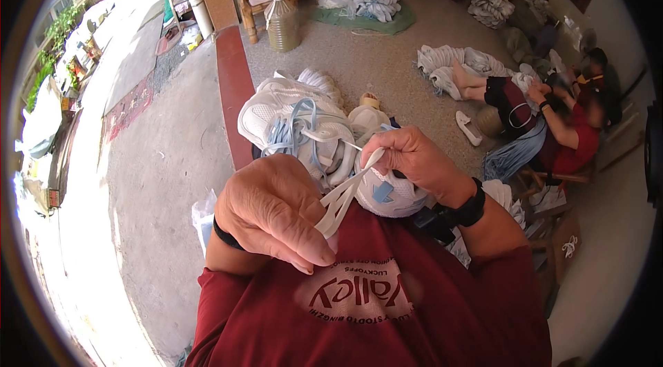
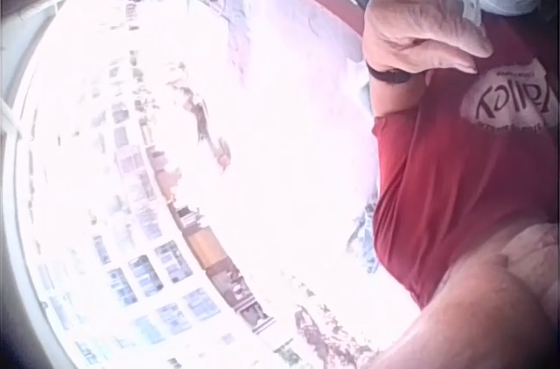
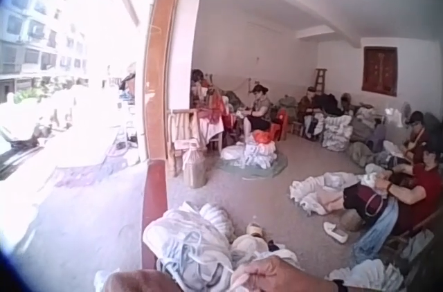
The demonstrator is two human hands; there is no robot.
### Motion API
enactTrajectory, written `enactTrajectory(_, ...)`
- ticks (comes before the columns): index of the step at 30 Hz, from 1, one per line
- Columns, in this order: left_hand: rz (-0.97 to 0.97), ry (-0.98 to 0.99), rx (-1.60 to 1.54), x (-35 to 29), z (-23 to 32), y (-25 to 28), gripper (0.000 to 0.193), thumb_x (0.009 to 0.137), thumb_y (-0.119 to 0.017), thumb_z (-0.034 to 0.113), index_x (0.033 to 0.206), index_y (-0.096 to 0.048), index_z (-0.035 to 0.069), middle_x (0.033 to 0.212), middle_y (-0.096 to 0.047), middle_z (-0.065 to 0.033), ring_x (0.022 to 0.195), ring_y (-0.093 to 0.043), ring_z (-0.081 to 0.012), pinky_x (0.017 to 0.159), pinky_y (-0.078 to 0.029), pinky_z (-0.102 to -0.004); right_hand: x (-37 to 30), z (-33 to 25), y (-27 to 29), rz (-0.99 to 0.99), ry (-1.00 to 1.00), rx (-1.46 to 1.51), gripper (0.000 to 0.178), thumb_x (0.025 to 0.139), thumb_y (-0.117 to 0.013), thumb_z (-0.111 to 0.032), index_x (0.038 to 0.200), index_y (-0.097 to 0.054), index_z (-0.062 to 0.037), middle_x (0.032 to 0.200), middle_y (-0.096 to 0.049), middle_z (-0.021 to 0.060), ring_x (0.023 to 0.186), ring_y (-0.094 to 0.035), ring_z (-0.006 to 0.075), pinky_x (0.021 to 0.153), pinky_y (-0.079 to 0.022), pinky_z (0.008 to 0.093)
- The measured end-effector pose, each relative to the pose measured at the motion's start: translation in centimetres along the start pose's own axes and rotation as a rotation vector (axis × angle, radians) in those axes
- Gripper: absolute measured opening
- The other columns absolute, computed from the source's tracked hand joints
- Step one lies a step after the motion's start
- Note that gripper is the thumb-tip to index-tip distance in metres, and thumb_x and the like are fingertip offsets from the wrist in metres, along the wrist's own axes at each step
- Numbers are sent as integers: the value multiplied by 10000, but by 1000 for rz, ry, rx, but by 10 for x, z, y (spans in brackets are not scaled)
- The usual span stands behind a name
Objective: Insert laces into shoe uppers and organize them for further production steps.
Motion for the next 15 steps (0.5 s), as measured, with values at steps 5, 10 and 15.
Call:
enactTrajectory(5, 17, -36, -30, 6, -6, -2, 116, 761, -694, 81, 827, -694, -13, 750, -661, -188, 576, -651, -224, 483, -504, -258, 2, 9, 4, 45, -133, 18, 34, 822, -603, -39, 821, -621, -10, 676, -574, -24, 625, -508, 33, 569, -401, 191)
enactTrajectory(10, -184, -199, -189, 4, 24, -1, 125, 771, -694, 126, 878, -710, 63, 957, -667, -145, 480, -547, -115, 342, -346, -203, 2, 3, 11, 129, -1, -234, 58, 760, -616, 5, 816, -605, -8, 676, -578, 14, 647, -540, 74, 577, -418, 238)
enactTrajectory(15, 280, -330, -228, 2, 79, 18, 112, 701, -764, 193, 661, -697, 113, 733, -655, 28, 426, -547, -70, 305, -202, -189, 4, -28, 7, 177, 352, -753, 186, 695, -587, 58, 875, -570, 16, 684, -587, 105, 645, -585, 218, 602, -446, 324)
Point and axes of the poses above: each hand's wrist, its own x-axis towards the middle knuckle, its own y-axis out of the back of the hand, z = x × y, the point moved 6 cm from there along x, towards the middle knuckle
